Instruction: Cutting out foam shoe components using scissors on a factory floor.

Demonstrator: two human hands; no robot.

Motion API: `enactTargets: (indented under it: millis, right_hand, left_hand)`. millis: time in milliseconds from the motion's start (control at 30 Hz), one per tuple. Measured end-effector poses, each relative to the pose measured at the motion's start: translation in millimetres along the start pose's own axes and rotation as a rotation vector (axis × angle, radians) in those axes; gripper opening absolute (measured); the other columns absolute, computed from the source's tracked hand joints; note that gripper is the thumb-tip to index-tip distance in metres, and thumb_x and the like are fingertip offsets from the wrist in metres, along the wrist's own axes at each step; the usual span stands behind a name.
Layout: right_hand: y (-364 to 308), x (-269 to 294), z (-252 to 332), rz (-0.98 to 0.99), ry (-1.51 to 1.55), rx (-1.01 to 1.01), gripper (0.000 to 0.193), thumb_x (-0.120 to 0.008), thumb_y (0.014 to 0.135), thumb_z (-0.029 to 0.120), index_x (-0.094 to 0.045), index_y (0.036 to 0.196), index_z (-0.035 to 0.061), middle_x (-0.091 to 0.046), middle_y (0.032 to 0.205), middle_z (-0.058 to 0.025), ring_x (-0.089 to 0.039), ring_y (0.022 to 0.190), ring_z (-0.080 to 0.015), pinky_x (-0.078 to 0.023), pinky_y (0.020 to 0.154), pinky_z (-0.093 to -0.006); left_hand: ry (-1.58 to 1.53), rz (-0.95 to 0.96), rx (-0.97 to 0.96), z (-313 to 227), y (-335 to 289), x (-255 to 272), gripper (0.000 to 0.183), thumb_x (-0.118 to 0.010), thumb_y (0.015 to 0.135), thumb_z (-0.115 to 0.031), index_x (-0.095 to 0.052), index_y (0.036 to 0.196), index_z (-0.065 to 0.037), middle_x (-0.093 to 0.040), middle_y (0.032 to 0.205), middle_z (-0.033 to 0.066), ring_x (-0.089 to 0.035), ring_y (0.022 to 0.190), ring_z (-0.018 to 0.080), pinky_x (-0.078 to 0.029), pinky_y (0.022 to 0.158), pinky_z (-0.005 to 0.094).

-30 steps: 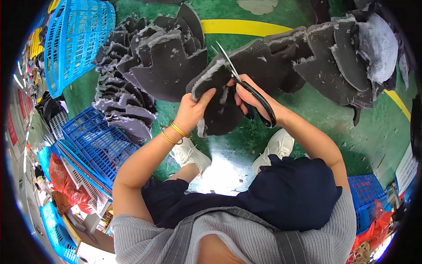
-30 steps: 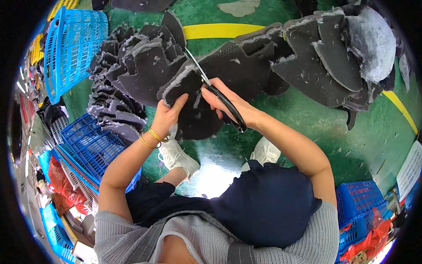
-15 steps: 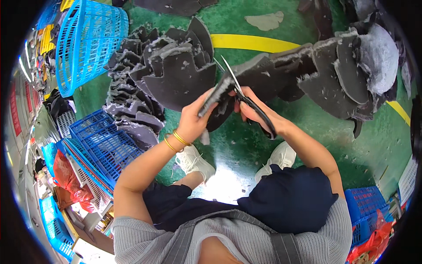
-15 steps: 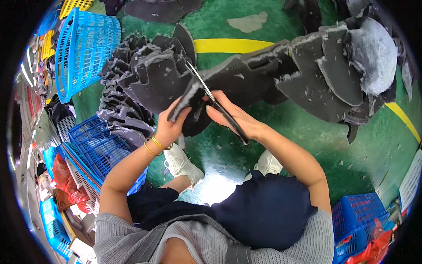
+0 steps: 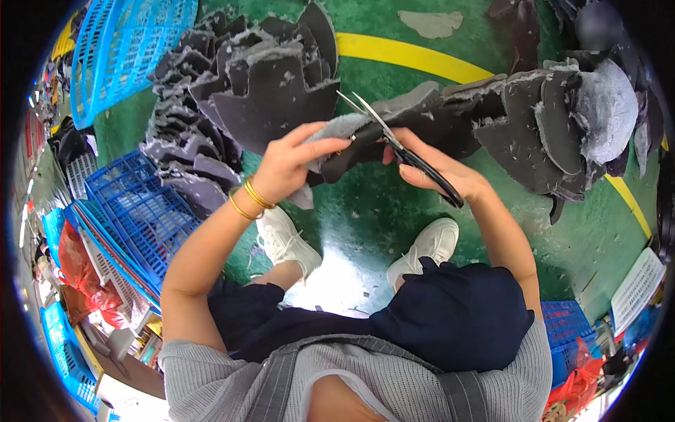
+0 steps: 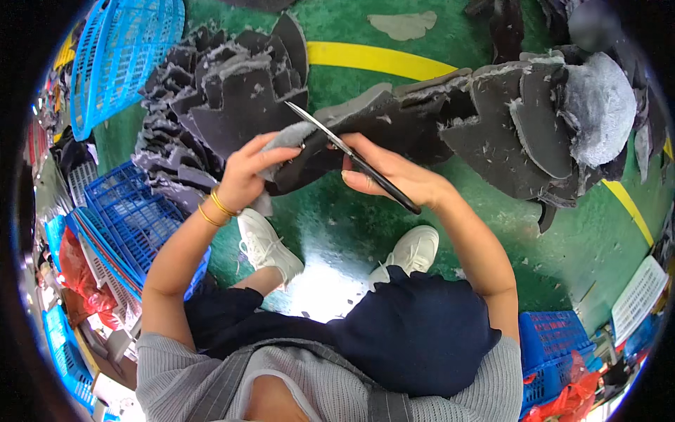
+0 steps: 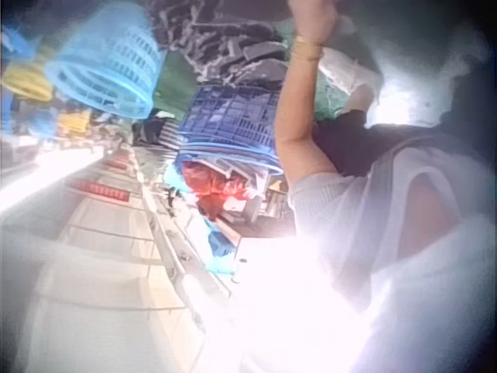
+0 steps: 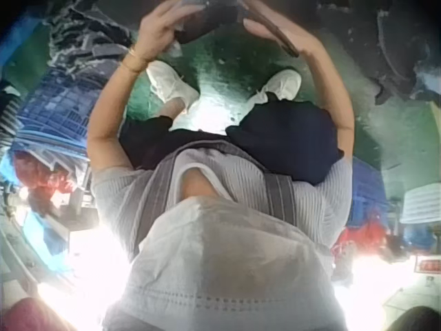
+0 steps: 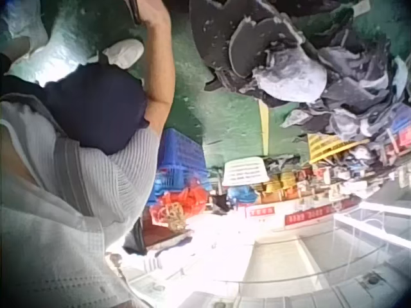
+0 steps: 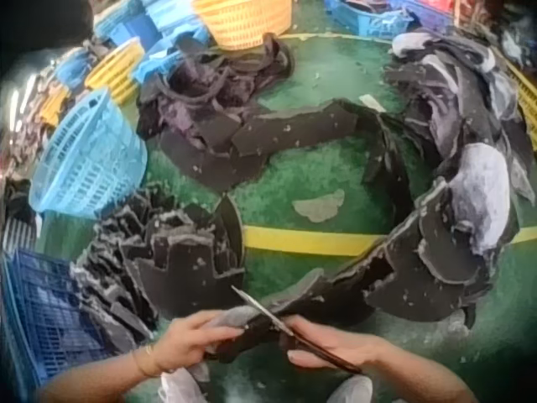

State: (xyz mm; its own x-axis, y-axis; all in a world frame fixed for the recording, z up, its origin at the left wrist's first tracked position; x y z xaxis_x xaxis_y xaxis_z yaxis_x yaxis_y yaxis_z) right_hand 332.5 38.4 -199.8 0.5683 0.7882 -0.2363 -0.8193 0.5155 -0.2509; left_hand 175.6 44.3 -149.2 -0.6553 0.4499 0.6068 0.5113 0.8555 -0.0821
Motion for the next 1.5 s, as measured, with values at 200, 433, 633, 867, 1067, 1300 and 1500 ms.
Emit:
enactTargets:
  millis: [200,433,633,867,1067,1300,1500]
  right_hand:
    - [4,13,7,-0.038,-0.249,-0.008,0.061,-0.057,0.086,0.046,-0.042,0.126,0.0025,-0.049,0.093,-0.0069,-0.049,0.087,-0.0158,-0.041,0.080,-0.0288]
    - [4,5,3,-0.028,-0.020,-0.106,0.054,-0.054,0.087,0.047,-0.045,0.121,0.0056,-0.047,0.082,-0.0019,-0.044,0.077,-0.0113,-0.039,0.070,-0.0270]
    - [7,1,1,-0.080,-0.053,-0.082,0.067,-0.051,0.082,0.060,-0.046,0.122,0.0072,-0.048,0.078,-0.0007,-0.045,0.065,-0.0087,-0.037,0.057,-0.0230]
    - [-21,16,-4,-0.252,0.109,-0.081,0.050,-0.053,0.088,0.044,-0.045,0.123,0.0093,-0.047,0.079,-0.0002,-0.045,0.068,-0.0081,-0.039,0.061,-0.0226]
    - [-87,69,-31,-0.619,-0.088,-0.308,0.036,-0.056,0.090,0.034,-0.049,0.117,0.0114,-0.044,0.070,0.0025,-0.041,0.061,-0.0063,-0.037,0.055,-0.0223]
    - [-49,108,-74,-0.712,-0.040,-0.503,0.041,-0.048,0.092,0.047,-0.051,0.104,0.0079,-0.049,0.065,-0.0019,-0.048,0.051,-0.0091,-0.039,0.048,-0.0230]
    - [-74,60,-65,-0.409,-0.062,-0.455,0.038,-0.049,0.093,0.040,-0.047,0.113,0.0084,-0.049,0.074,-0.0018,-0.047,0.060,-0.0090,-0.040,0.055,-0.0240]
  left_hand:
    - [-0.282,0.041,0.055,1,4,15,0.053,-0.044,0.064,0.016,-0.065,0.106,-0.008,-0.062,0.103,0.0122,-0.060,0.098,0.0280,-0.046,0.086,0.0305]
    - [-0.288,0.066,0.073,6,-2,18,0.048,-0.044,0.067,0.014,-0.064,0.105,-0.006,-0.064,0.102,0.0103,-0.061,0.097,0.0256,-0.045,0.088,0.0310]
    - [-0.303,0.167,0.124,8,0,25,0.045,-0.044,0.072,0.013,-0.064,0.107,-0.007,-0.064,0.104,0.0094,-0.061,0.098,0.0240,-0.045,0.088,0.0308]
    - [-0.351,0.101,0.235,53,-6,61,0.042,-0.048,0.078,0.010,-0.057,0.117,-0.002,-0.058,0.119,0.0075,-0.051,0.113,0.0162,-0.037,0.099,0.0279]
    - [0.549,-0.208,0.008,38,40,133,0.079,-0.077,0.069,-0.017,-0.037,0.136,-0.005,-0.045,0.130,0.0186,-0.044,0.120,0.0326,-0.034,0.103,0.0389]
    - [0.552,-0.175,-0.101,58,215,-65,0.063,-0.070,0.073,-0.047,-0.055,0.118,-0.006,-0.052,0.127,0.0168,-0.042,0.122,0.0382,-0.035,0.100,0.0459]
    - [0.055,0.097,0.309,68,127,-90,0.039,-0.073,0.070,-0.036,-0.065,0.083,-0.001,-0.067,0.078,0.0130,-0.064,0.071,0.0287,-0.050,0.067,0.0381]
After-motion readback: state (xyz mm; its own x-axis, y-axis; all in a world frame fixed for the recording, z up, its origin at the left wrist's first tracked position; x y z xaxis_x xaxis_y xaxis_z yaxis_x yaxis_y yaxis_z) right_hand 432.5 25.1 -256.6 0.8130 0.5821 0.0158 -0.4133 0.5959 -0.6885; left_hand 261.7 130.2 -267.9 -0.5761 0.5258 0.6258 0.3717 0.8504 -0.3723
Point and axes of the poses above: each hand's wrist, its own y-axis towards the middle knuckle, its own x-axis out of the back of the hand, z = x × y, the point moved 9 cm from there along y, towards the middle knuckle
